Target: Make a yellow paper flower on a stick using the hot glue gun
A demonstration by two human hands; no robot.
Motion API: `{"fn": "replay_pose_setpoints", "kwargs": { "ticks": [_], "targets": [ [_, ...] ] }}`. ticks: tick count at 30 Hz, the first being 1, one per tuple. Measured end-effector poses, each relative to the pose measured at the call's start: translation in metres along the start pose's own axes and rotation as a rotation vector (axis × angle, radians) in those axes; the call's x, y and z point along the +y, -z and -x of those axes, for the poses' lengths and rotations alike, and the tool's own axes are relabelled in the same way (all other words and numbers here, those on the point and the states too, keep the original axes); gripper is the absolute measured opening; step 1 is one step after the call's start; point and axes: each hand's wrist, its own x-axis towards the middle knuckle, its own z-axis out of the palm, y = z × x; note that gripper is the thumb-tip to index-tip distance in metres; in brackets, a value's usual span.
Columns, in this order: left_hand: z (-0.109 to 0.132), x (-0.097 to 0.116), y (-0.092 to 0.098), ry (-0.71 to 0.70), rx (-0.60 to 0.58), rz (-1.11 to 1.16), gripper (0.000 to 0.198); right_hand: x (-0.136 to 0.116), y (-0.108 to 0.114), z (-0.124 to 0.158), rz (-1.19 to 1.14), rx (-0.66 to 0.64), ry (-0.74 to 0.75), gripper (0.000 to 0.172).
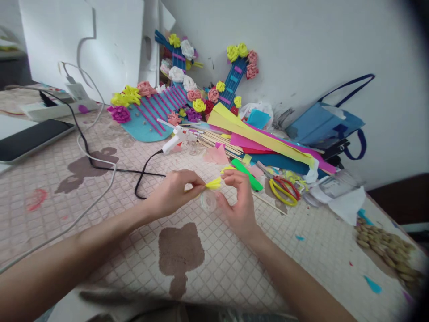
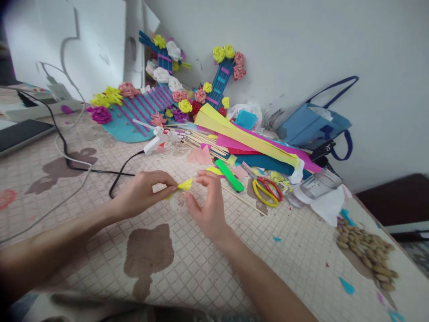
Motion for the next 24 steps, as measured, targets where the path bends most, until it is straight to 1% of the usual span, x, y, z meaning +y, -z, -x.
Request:
{"fn": "replay_pose_setpoints", "kwargs": {
  "ticks": [1,3,6,9,11,14,20,22,24],
  "targets": [
    [0.000,0.000,0.001,0.057,0.010,0.031,0.011,-0.002,0.000,0.000,0.002,0.010,0.004,0.025],
    [-0.001,0.000,0.001,0.140,0.030,0.080,0.013,-0.005,0.000,0.002,0.035,-0.042,0.020,0.024],
    [-0.002,-0.002,-0.001,0.191,0.036,0.140,0.014,-0.008,-0.003,0.005,0.069,-0.184,0.020,0.021],
    [-0.002,-0.004,-0.003,0.218,0.038,0.173,0.017,-0.007,-0.005,0.007,0.049,-0.265,-0.005,0.009],
    [-0.002,-0.004,-0.003,0.230,0.058,0.178,0.018,-0.007,-0.005,0.007,0.021,-0.279,-0.023,0.005],
    [-0.002,-0.005,-0.001,0.249,0.068,0.215,0.020,-0.005,-0.003,0.005,-0.035,-0.268,-0.056,0.005],
    [-0.004,-0.011,-0.001,0.299,-0.037,0.426,0.023,-0.004,-0.004,0.002,-0.115,-0.293,-0.104,0.009],
    [-0.004,-0.013,-0.002,0.299,-0.062,0.439,0.023,-0.003,-0.004,0.002,-0.116,-0.291,-0.110,0.009],
    [-0.004,-0.013,-0.001,0.283,-0.061,0.398,0.020,-0.002,-0.004,0.003,-0.119,-0.297,-0.112,0.009]
  ]
}}
